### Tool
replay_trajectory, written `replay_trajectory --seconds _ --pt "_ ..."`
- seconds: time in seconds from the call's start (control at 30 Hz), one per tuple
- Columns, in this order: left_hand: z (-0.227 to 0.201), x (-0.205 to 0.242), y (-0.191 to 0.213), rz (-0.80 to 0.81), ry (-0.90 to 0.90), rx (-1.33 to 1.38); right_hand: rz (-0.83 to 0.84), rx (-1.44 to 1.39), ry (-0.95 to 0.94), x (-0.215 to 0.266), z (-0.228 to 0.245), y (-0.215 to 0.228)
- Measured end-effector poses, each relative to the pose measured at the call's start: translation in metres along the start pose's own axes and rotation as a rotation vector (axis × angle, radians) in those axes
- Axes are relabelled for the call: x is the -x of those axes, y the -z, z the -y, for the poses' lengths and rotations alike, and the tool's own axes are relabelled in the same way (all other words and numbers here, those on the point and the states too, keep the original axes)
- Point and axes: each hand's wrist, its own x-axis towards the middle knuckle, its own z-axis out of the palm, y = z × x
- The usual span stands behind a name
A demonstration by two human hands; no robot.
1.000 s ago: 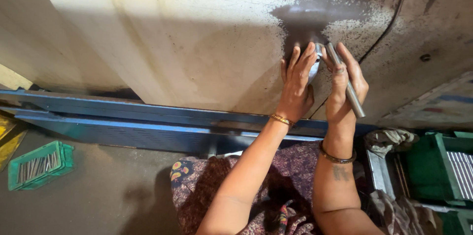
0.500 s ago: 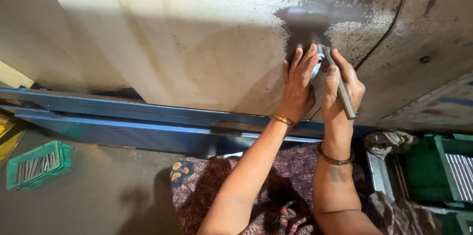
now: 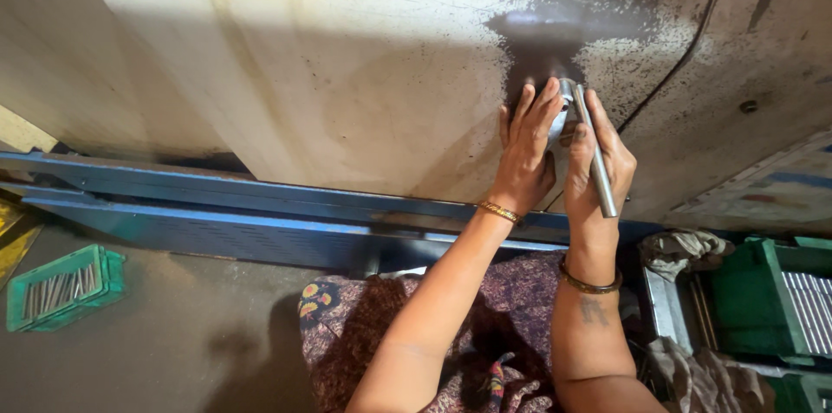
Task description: The person sits on the floor and repeatedly wipes cylindrical metal rods with a cloth, then uses a metal rod to rub a surface on a nearby machine. The person handles the rods one at a time, wiping them and placing them into a green bin.
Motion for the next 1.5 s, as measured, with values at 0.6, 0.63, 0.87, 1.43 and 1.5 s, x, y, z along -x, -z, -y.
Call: replay_trajectory --seconds 0.6,0.63,0.87,1.43,1.5 --pt "-0.003 0.000 0.004 0.002 -0.013 0.037 -0.052 0.073 0.096 -0.004 -0.001 -0.005" --pt "-0.003 0.000 0.004 0.002 -0.016 0.034 -0.056 0.059 0.100 -0.005 -0.001 -0.005" --pt "-0.001 0.000 0.005 0.035 0.007 0.039 -0.061 0.027 0.093 -0.011 0.003 -0.005" --pt "0.004 0.003 0.000 0.057 0.036 -0.016 -0.007 0.051 0.141 -0.030 0.025 0.005" --pt "0.004 0.004 0.000 0.055 0.029 -0.024 0.001 0.005 0.148 -0.034 0.027 0.005"
